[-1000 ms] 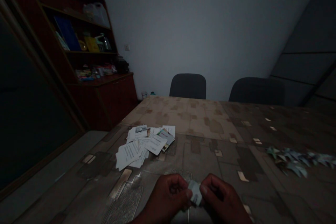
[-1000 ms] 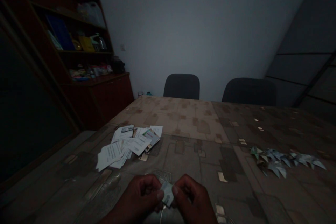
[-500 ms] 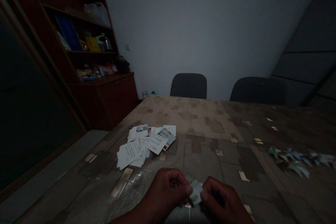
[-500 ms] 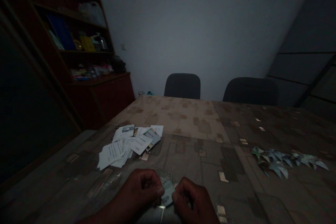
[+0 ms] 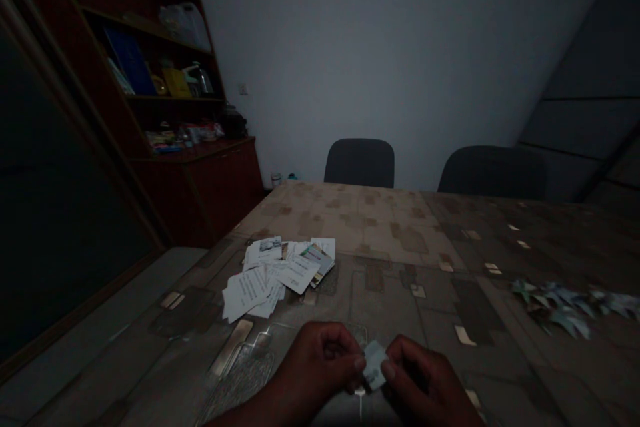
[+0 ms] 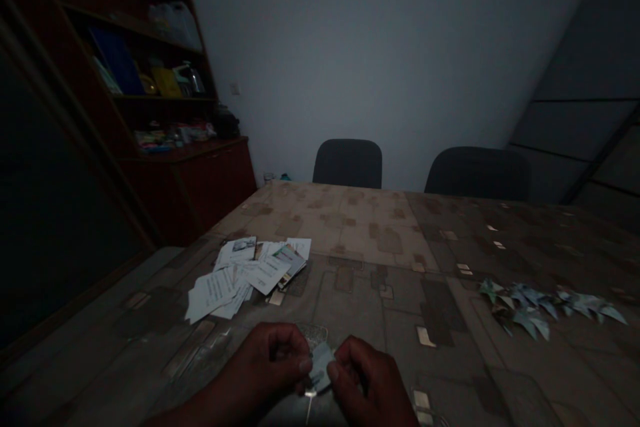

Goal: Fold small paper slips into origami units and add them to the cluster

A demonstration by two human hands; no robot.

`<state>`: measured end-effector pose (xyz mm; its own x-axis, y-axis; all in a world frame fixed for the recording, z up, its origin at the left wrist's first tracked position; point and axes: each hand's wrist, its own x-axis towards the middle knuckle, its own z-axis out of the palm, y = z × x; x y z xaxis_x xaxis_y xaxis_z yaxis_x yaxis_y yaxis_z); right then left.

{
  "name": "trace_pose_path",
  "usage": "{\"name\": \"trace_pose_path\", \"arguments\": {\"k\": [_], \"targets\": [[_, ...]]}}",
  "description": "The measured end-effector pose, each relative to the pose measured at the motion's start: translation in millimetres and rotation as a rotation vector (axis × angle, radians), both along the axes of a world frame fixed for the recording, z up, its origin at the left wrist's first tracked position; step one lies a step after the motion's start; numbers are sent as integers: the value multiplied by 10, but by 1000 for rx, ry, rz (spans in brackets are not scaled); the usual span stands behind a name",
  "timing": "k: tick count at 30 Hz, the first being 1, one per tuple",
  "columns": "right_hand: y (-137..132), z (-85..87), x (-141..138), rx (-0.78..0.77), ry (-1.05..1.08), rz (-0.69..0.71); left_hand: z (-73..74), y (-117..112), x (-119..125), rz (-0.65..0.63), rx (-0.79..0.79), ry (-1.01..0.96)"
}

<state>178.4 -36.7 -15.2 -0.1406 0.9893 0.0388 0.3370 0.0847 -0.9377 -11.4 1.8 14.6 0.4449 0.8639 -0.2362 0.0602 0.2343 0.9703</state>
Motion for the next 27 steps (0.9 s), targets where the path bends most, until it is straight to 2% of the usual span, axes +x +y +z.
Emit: {"name": "trace_pose_path", "arguments": {"k": [6,9,11,15,18,22,27], "targets": [[-16,107,51,86,-128,4,-85,31,-30,-10,-49,-95],[-29,200,128,162,-244,-80,-59,42,-52,39,-76,-61],[-20,252,172,317,-317,-91,-32,41,-63,53,-104,-29],[42,263,186,748,-472,115,-20,30,-66,35,-165,-27],[65,198,153,991,-643,170,-38,21,-57,0,-232,-38],[25,137,138,1068,-746,145,-78,3,-37,-53,-313,-23],[-6,151,187,1070,-770,253,-125,-1,-33,-65,-268,6]]}}
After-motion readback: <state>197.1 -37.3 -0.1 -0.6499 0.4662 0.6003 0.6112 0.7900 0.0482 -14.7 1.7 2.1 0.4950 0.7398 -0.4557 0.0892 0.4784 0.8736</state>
